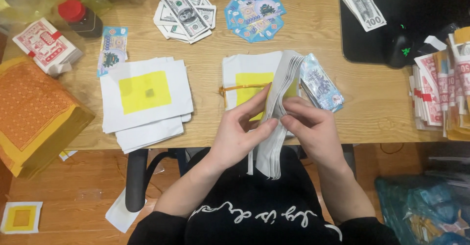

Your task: Sorting and stacking bundles of joss paper on a desk

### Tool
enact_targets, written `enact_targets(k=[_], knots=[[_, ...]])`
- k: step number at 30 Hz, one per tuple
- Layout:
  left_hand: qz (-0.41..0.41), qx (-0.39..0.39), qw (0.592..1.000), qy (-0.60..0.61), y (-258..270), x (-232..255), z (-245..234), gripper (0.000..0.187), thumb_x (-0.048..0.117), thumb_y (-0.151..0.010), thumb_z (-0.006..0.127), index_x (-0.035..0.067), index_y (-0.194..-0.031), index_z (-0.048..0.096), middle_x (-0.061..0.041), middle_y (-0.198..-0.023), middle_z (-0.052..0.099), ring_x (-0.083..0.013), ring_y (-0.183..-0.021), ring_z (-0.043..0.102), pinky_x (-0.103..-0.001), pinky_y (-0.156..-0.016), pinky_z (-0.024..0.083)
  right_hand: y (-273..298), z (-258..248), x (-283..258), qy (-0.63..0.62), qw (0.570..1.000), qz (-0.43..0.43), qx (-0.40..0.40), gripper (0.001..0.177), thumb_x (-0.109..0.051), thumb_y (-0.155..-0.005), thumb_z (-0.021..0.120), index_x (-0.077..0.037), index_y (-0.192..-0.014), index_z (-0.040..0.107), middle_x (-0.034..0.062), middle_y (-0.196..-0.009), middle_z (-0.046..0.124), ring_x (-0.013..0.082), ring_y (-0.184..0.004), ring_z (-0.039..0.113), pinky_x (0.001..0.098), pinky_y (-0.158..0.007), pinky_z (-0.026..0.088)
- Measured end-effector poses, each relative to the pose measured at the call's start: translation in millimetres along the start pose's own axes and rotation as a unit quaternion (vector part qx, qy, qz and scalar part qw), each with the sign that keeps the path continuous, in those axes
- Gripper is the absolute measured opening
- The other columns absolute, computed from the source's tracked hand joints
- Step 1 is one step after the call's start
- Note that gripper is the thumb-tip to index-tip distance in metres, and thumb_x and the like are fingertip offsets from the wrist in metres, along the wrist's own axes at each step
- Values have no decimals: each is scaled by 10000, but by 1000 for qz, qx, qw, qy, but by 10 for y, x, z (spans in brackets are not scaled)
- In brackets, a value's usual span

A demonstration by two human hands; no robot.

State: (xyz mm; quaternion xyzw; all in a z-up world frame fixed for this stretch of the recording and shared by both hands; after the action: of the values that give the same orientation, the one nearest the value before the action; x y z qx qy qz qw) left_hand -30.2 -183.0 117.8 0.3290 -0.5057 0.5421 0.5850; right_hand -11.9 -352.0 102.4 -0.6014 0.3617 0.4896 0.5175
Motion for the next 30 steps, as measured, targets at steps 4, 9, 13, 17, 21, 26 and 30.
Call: enact_targets(k=[4, 9, 13, 17, 21, 26, 30], knots=[[-1, -7, 1000, 12, 1, -12, -3, 644, 84, -865, 692, 46, -1449, 422, -166, -1402, 540, -233, -1314, 475, -358, -954, 527, 13, -11, 35, -8, 1000, 4, 11, 282, -41, -806, 744, 57, -1067, 700, 199, -972, 669, 217, -957, 608, 398, -859, 532], [1, -9, 1000, 11, 7, -1, -9, 650, 83, -865, 691, 36, -1451, 414, -185, -1398, 537, -246, -1313, 473, -370, -954, 526, 10, 6, 31, -3, 1000, 1, 12, 280, -42, -806, 748, 48, -1067, 700, 193, -985, 666, 204, -961, 592, 395, -847, 534], [1, -11, 1000, 11, 1, -4, -14, 651, 76, -860, 692, 31, -1449, 416, -200, -1395, 535, -266, -1314, 476, -379, -947, 531, 0, 25, -11, -4, 1000, 6, 12, 296, -53, -801, 756, 58, -1068, 695, 207, -985, 660, 213, -940, 597, 367, -782, 549], [-1, -14, 1000, 12, 9, 20, -11, 657, 85, -859, 693, 25, -1450, 411, -199, -1408, 523, -277, -1325, 462, -374, -948, 528, 9, 37, -26, -8, 1000, 20, 9, 299, -86, -813, 746, 33, -1083, 698, 198, -1003, 668, 207, -945, 598, 346, -751, 555], [-5, -18, 1000, 19, 21, 42, -6, 660, 83, -855, 696, 23, -1448, 413, -206, -1411, 518, -290, -1331, 456, -387, -953, 525, 29, 20, 17, -11, 1000, 24, 15, 279, -74, -823, 735, 32, -1079, 698, 188, -996, 663, 207, -940, 606, 316, -726, 559], [-4, -17, 1000, 16, 28, 40, -11, 658, 80, -854, 698, 25, -1446, 417, -210, -1410, 517, -300, -1331, 456, -396, -957, 525, 19, 55, -36, -1, 1000, 21, 8, 271, -63, -833, 725, 37, -1083, 697, 196, -1005, 664, 214, -961, 604, 332, -745, 557], [-7, -12, 1000, 22, 27, 34, -2, 661, 67, -843, 710, 34, -1441, 429, -194, -1398, 535, -287, -1317, 474, -383, -946, 533, 29, 25, 20, 2, 1000, 27, 11, 274, -62, -830, 727, 37, -1083, 695, 200, -1001, 663, 226, -965, 604, 342, -751, 557]])
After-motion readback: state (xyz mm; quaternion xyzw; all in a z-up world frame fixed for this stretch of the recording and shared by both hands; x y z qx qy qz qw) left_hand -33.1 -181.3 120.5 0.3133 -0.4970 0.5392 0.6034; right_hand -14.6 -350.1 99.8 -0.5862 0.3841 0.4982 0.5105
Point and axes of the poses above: each hand's wrist, its own y-axis away from the middle knuckle, its own z-axis out of the palm, x = y × z, the point moved 3 cm from there along -y, towards the middle knuckle
